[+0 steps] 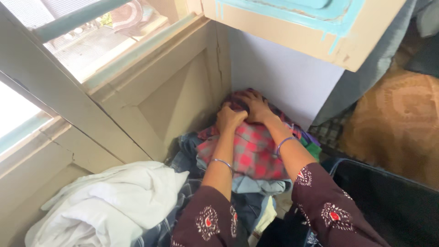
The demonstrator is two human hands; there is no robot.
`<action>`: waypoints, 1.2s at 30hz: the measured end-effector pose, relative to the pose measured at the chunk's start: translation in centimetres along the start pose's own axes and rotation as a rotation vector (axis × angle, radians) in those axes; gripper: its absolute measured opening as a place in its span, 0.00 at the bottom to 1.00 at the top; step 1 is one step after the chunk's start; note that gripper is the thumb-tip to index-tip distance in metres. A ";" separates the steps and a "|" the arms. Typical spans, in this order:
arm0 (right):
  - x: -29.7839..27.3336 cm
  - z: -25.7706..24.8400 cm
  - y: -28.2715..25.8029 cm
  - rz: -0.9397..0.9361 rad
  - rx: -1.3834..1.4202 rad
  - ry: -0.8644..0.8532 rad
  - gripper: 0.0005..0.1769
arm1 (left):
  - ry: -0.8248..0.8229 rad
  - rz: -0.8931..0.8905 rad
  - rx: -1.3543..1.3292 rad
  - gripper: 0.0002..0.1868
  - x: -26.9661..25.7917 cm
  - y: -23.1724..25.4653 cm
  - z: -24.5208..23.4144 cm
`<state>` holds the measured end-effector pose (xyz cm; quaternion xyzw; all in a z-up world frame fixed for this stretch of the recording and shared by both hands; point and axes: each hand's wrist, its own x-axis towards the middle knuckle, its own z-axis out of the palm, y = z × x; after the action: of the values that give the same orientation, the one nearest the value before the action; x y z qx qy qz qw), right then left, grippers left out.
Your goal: The person packs a suitcase by taking folded clothes from a stack and placing them inside the main compartment one at a time.
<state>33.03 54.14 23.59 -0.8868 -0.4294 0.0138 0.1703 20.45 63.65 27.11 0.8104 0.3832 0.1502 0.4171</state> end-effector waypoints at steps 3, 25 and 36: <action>1.2 -0.8 -0.6 0.033 -0.034 -0.136 0.53 | 0.079 0.102 -0.091 0.34 0.5 -0.6 1.2; -12.7 -3.0 -3.9 -0.483 0.151 0.048 0.36 | 0.511 0.312 -0.311 0.11 3.3 -2.1 3.6; -17.9 -7.6 -7.7 -0.199 0.077 -0.102 0.51 | 0.397 0.222 -0.983 0.11 -6.1 1.4 -1.6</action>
<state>17.20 42.66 30.99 -0.8308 -0.5225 0.0585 0.1827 16.21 59.53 29.65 0.5116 0.2512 0.5051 0.6480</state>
